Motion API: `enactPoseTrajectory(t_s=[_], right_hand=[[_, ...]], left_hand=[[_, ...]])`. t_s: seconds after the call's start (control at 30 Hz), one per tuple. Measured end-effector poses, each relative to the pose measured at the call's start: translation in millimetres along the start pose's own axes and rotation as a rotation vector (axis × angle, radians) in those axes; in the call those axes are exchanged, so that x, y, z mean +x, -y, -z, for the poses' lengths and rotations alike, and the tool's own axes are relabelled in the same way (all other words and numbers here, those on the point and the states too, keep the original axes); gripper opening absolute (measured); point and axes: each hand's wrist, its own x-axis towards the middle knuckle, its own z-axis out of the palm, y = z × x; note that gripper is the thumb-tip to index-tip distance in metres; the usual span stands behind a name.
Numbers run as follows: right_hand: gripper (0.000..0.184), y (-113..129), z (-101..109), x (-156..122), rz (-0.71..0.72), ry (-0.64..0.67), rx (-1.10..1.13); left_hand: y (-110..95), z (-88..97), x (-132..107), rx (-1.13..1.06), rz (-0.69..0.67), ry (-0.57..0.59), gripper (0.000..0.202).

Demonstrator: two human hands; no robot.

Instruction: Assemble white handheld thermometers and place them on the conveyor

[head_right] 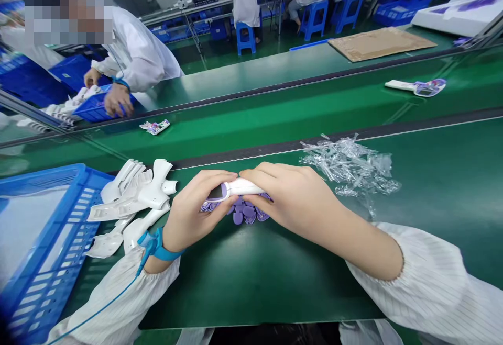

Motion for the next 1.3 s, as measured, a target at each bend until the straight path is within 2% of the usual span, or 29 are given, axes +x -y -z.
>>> enactPoseTrajectory(t_s=[0.1,0.17,0.33,0.57,0.73,0.93,1.07,1.13,1.23,1.27,1.3], right_hand=[[0.026,4,-6,0,0.046,-0.003,-0.076],[0.029,5,-10,0,0.055,0.003,-0.084],[0.033,5,-15,0,0.061,-0.019,-0.058],[0.032,6,-19,-1,0.086,-0.077,-0.108],[0.033,6,-22,-1,0.084,-0.065,-0.094],[0.035,8,-30,-2,0.042,-0.110,-0.102],[0.033,6,-32,-3,0.006,-0.090,-0.066],[0.031,1,-27,0,-0.066,-0.039,0.008],[0.031,-11,-11,9,-0.345,0.056,0.248],[0.034,-15,-5,12,-0.455,0.091,0.371],[0.037,-20,2,15,-0.551,0.131,0.510]], left_hand=[[2,-1.4,-2,0.047,-0.017,0.041,0.039],[3,-2.7,-3,0.062,-0.027,0.049,0.037],[2,-6.8,-4,0.037,-0.053,-0.024,0.022],[-3,-13.7,-6,0.023,-0.025,-0.107,0.023],[-3,-15.8,-9,0.037,-0.004,-0.102,0.021],[-2,-17.9,-8,0.040,0.012,-0.108,0.016],[3,-11.5,-2,-0.014,0.031,-0.056,0.019],[10,-5.3,2,-0.037,0.033,-0.038,0.038],[26,3.9,5,-0.021,-0.045,-0.009,0.083],[31,6.0,5,-0.003,-0.083,0.012,0.087],[36,7.3,5,0.018,-0.123,0.028,0.081]])
